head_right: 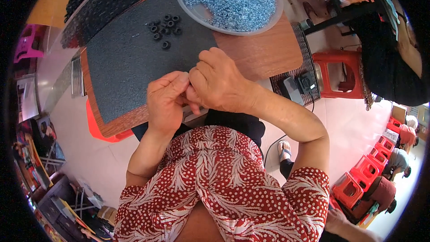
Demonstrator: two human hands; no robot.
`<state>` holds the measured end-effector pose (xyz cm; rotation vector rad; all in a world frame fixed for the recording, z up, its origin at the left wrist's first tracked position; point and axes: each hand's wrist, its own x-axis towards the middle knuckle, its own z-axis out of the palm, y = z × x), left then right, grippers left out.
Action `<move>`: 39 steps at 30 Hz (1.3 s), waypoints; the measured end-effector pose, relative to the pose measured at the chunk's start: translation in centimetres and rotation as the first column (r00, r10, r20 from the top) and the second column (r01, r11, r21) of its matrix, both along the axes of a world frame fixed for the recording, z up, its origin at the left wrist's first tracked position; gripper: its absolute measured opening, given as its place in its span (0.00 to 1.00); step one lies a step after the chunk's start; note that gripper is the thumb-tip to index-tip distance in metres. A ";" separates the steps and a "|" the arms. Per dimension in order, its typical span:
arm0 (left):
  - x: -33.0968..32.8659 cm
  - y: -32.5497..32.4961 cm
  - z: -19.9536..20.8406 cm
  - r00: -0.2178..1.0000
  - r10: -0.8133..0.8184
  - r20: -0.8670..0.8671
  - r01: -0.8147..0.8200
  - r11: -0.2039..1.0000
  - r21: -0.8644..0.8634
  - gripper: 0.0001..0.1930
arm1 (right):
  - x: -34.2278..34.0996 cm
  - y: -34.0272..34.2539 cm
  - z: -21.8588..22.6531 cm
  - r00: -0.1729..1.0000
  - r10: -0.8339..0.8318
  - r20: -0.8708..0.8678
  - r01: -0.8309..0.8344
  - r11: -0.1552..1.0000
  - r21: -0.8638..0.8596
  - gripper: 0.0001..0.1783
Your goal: The person assembles small black plastic components by fitting and pressing pieces into them by hand and handles parts shown by another person.
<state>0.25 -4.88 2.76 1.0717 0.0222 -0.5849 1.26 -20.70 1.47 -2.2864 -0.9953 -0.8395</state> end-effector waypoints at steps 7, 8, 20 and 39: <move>0.2 0.6 0.6 0.999 0.030 0.022 -0.033 0.994 0.102 0.16 | 0.7 0.6 1.2 0.999 -0.009 0.032 0.010 0.999 -0.030 0.16; 0.4 0.7 0.3 0.999 0.028 0.034 -0.034 0.980 0.197 0.16 | 1.1 0.4 1.4 1.000 0.002 0.004 -0.002 0.999 -0.032 0.19; 4.2 6.0 -0.8 0.891 0.292 0.348 -0.408 0.850 0.332 0.10 | 23.2 -5.5 12.8 0.848 -0.527 -0.058 0.527 0.850 -0.016 0.11; 10.4 4.2 -2.1 0.257 -0.658 0.708 -0.680 0.398 0.616 0.12 | 9.4 -2.5 5.4 0.980 -0.135 -0.146 0.149 0.985 0.090 0.04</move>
